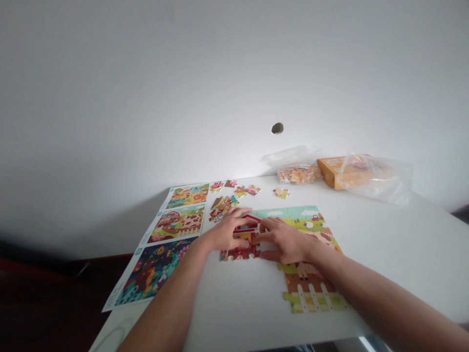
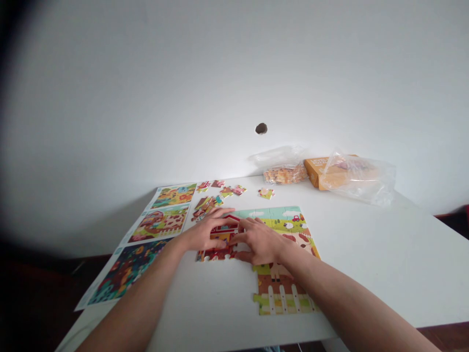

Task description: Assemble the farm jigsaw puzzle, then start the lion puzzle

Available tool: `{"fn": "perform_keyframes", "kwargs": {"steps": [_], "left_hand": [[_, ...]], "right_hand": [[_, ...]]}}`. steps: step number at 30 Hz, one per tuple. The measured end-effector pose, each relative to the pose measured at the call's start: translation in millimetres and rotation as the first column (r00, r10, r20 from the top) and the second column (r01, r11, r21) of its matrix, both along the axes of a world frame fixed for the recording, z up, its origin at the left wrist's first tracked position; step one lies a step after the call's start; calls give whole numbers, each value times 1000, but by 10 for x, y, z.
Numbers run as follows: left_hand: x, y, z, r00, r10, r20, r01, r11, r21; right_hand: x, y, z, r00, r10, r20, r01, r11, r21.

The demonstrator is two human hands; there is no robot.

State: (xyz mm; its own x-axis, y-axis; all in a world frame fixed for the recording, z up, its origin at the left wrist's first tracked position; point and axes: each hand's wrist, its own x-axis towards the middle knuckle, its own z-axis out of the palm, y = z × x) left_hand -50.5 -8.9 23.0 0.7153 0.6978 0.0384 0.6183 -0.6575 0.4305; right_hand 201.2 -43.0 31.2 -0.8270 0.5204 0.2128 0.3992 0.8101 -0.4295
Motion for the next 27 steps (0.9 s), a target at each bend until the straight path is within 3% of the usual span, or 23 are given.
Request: {"fn": "perform_keyframes", "kwargs": {"steps": [27], "left_hand": [[3, 0, 24, 1000, -23, -16, 23, 1000, 8]], "right_hand": [[-18, -23, -3, 999, -37, -10, 37, 999, -20]]}}
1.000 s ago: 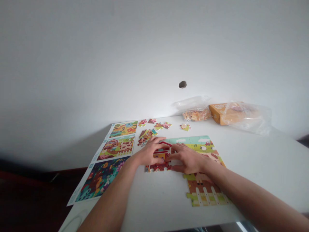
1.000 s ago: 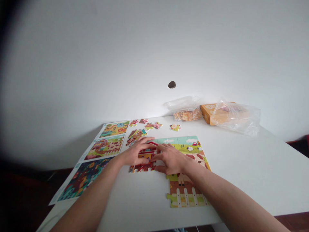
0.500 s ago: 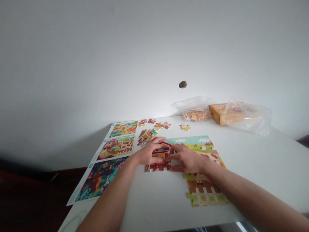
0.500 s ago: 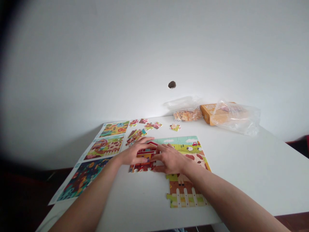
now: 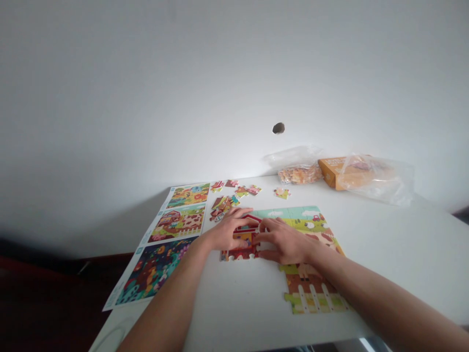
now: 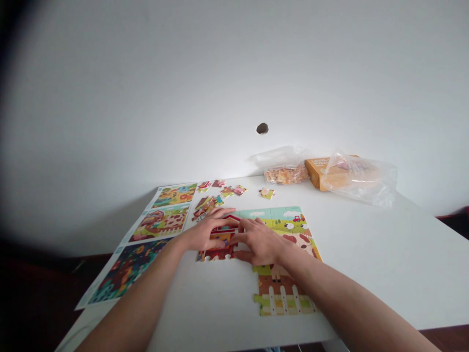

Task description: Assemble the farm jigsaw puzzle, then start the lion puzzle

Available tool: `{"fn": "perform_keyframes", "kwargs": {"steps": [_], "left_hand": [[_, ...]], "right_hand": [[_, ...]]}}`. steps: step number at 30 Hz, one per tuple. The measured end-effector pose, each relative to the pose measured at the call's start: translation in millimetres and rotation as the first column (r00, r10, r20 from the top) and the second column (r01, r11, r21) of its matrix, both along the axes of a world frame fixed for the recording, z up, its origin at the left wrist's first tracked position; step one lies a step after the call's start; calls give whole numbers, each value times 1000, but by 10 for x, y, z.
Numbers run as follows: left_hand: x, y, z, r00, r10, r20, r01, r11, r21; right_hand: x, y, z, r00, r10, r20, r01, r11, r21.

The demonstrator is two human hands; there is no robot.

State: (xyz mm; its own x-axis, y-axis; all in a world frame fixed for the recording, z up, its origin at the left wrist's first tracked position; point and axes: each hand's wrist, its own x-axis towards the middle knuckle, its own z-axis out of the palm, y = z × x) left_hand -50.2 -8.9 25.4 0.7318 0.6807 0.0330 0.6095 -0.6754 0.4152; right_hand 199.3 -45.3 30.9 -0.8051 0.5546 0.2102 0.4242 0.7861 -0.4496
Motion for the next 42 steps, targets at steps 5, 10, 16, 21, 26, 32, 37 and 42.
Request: {"fn": "perform_keyframes", "kwargs": {"steps": [5, 10, 16, 21, 26, 32, 37, 42], "left_hand": [[6, -4, 21, 1000, 4, -16, -4, 1000, -11], [1, -13, 35, 1000, 15, -6, -15, 1000, -22], [-11, -8, 9, 999, 20, 28, -19, 999, -44], [5, -18, 8, 999, 28, 21, -27, 999, -34], [16, -27, 19, 1000, 5, 19, -5, 999, -38], [1, -5, -11, 1000, -12, 5, 13, 1000, -23], [-7, 9, -13, 1000, -18, 5, 19, 1000, -25], [-3, 2, 3, 999, -26, 26, 26, 999, -20]], "right_hand": [[30, 12, 27, 999, -12, 37, 12, 1000, -9], [246, 161, 73, 978, -208, 23, 207, 977, 52], [480, 320, 19, 905, -366, 217, 379, 925, -25], [443, 329, 13, 915, -338, 219, 350, 936, -20], [434, 325, 16, 918, -333, 215, 339, 941, 12], [446, 339, 1, 923, -329, 199, 339, 941, -18], [467, 379, -37, 932, -311, 187, 323, 945, -41], [505, 422, -61, 941, -283, 186, 301, 951, -77]]}}
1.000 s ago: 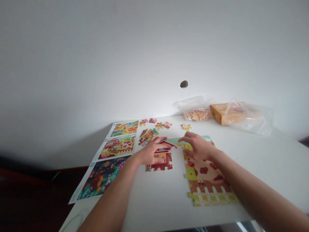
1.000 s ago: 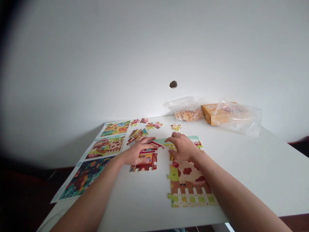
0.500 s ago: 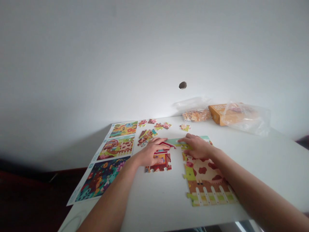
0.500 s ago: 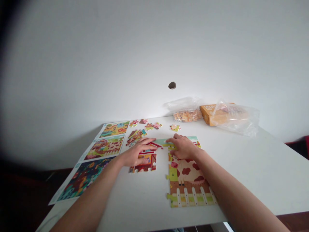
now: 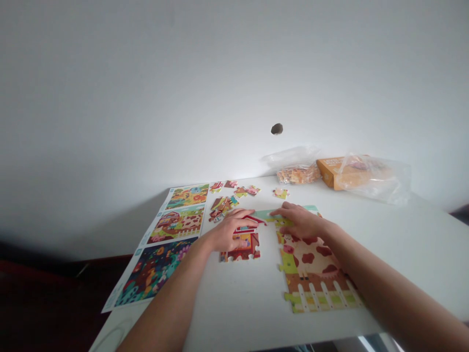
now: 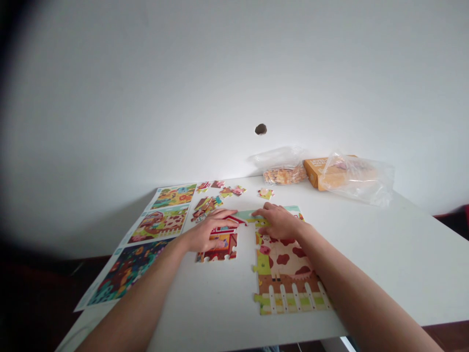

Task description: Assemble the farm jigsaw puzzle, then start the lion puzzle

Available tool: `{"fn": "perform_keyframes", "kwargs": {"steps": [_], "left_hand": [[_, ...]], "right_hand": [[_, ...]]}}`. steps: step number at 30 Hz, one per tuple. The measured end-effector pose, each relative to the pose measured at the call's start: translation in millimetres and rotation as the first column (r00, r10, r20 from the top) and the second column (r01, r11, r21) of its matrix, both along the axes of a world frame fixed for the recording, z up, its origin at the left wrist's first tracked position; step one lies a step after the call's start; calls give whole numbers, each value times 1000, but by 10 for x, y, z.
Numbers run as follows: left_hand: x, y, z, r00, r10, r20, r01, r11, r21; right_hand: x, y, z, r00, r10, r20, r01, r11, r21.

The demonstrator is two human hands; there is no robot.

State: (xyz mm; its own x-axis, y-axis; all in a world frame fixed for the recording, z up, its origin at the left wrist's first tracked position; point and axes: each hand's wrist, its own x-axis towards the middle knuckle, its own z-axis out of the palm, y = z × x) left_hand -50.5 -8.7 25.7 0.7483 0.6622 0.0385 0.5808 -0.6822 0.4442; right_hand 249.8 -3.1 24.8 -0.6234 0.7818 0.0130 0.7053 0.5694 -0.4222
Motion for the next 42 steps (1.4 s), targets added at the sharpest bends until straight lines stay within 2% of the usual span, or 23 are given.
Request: {"fn": "perform_keyframes", "kwargs": {"steps": [5, 10, 14, 26, 32, 34, 38, 40, 42], "left_hand": [[52, -47, 31, 1000, 22, -16, -21, 999, 27], [112, -98, 55, 998, 53, -41, -51, 998, 44], [115, -96, 42, 998, 42, -36, -40, 998, 50], [106, -76, 41, 999, 24, -38, -22, 999, 43], [86, -71, 32, 999, 14, -39, -12, 999, 51], [90, -75, 39, 999, 15, -41, -13, 999, 51], [103, -89, 56, 999, 16, -32, -14, 999, 50], [105, -93, 56, 999, 17, -30, -15, 999, 52], [103, -95, 49, 1000, 17, -24, -16, 998, 57]], "right_hand": [[56, -10, 53, 999, 51, -7, -51, 999, 13], [96, -35, 82, 999, -29, 46, 23, 993, 112], [108, -24, 42, 997, -60, 46, 56, 993, 100], [130, 51, -11, 1000, -4, 25, 3, 999, 54], [133, 63, -21, 999, 35, -11, -34, 994, 105], [127, 93, -58, 998, -23, -57, 31, 988, 151], [116, 195, -166, 946, -303, -117, 323, 916, 240], [115, 236, -204, 925, -372, -81, 380, 889, 255], [114, 255, -220, 924, -382, -27, 376, 892, 249]]}}
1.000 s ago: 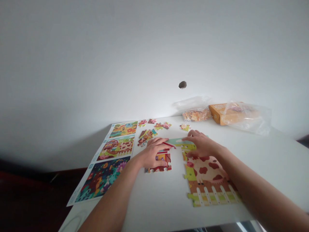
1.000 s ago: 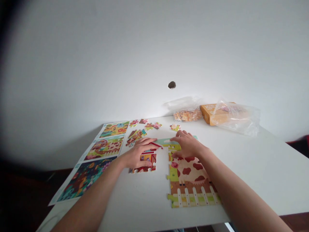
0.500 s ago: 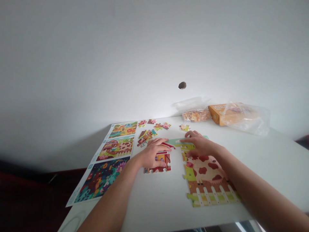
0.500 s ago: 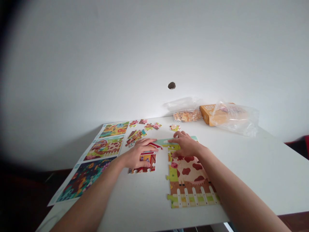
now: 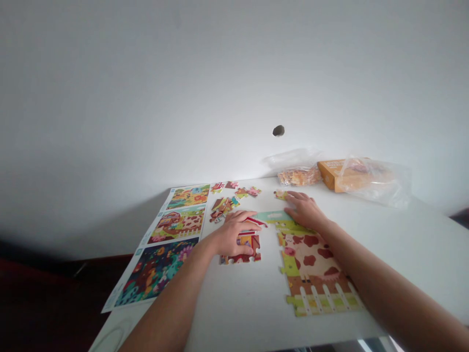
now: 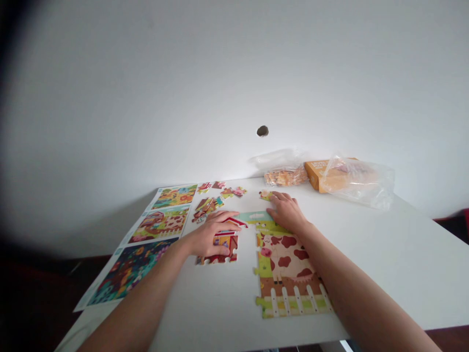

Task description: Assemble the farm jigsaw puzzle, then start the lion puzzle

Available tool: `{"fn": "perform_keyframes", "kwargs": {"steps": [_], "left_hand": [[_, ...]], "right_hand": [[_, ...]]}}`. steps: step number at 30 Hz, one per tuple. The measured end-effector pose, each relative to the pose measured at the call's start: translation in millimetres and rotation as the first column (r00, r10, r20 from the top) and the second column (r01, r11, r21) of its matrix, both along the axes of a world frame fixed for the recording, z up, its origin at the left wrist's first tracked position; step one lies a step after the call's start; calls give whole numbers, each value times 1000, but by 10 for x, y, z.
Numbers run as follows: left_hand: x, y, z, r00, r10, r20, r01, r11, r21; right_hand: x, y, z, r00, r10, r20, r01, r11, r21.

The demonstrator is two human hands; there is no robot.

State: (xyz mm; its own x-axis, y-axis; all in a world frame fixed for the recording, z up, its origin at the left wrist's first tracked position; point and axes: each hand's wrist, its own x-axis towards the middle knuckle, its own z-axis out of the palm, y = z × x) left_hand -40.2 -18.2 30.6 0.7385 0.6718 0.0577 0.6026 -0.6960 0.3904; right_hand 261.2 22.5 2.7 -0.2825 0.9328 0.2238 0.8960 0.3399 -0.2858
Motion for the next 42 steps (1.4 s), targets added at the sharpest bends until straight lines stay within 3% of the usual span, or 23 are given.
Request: {"fn": "perform_keyframes", "kwargs": {"steps": [13, 16, 18, 20, 23, 24, 25, 26, 30, 42], "left_hand": [[17, -33, -23, 999, 14, 33, -15, 999, 30], [20, 12, -90, 988, 86, 129, -98, 992, 83], [-3, 71, -142, 957, 209, 204, -240, 960, 142], [-52, 134, -183, 876, 412, 252, -468, 855, 226], [-153, 203, -216, 590, 774, 229, -798, 516, 310], [-184, 216, -222, 492, 850, 190, -849, 420, 320], [-212, 227, -227, 421, 896, 139, -876, 362, 318], [-233, 235, -232, 383, 919, 92, -889, 340, 306], [-271, 271, -258, 404, 914, 31, -888, 384, 253], [-351, 380, -339, 485, 854, 187, -873, 463, 151]], "right_hand": [[39, 86, -77, 982, -169, -79, 172, 985, 26], [31, 93, -91, 986, -152, -64, 155, 987, 36], [21, 90, -97, 990, -131, -48, 132, 991, 28], [10, 85, -99, 991, -129, -45, 130, 991, 18], [-3, 81, -95, 988, -144, -56, 145, 989, 19], [-6, 81, -92, 987, -148, -59, 149, 989, 21], [-9, 82, -90, 987, -149, -61, 151, 988, 22], [-12, 84, -89, 987, -148, -62, 150, 988, 23], [-25, 92, -88, 986, -148, -72, 150, 988, 26], [-36, 96, -107, 983, -165, -81, 168, 986, 23]]}}
